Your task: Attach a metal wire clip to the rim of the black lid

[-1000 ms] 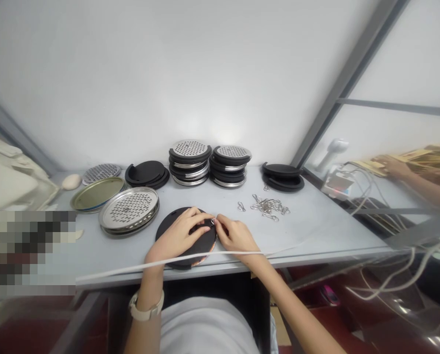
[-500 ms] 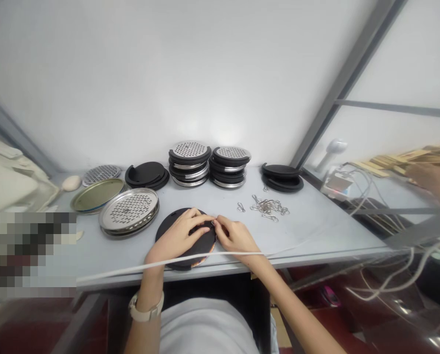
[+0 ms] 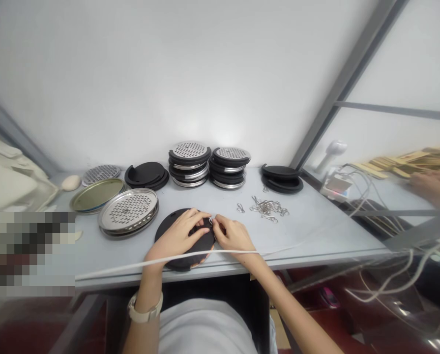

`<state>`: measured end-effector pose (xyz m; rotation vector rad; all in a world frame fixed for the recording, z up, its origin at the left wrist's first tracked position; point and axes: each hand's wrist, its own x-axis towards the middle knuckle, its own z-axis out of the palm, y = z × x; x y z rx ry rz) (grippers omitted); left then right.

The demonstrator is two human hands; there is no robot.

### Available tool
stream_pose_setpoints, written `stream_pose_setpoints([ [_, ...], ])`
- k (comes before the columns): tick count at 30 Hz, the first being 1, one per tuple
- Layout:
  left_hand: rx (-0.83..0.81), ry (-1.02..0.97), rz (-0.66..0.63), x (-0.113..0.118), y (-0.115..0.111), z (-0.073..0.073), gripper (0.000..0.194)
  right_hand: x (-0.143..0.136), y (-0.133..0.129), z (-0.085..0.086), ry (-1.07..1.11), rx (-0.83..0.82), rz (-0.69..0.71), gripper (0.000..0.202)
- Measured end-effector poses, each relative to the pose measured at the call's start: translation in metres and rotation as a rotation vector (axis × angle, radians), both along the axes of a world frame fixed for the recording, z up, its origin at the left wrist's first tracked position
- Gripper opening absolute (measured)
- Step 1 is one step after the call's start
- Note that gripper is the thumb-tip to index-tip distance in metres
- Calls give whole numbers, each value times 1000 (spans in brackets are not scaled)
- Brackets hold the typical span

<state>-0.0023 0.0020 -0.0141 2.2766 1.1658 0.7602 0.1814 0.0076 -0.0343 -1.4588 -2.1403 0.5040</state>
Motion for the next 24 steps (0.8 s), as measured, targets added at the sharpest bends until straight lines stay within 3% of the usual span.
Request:
stream_pose_setpoints([
  [24,20,21,-15,0,-1,5,29,3,-6,-4,87,16,33,25],
])
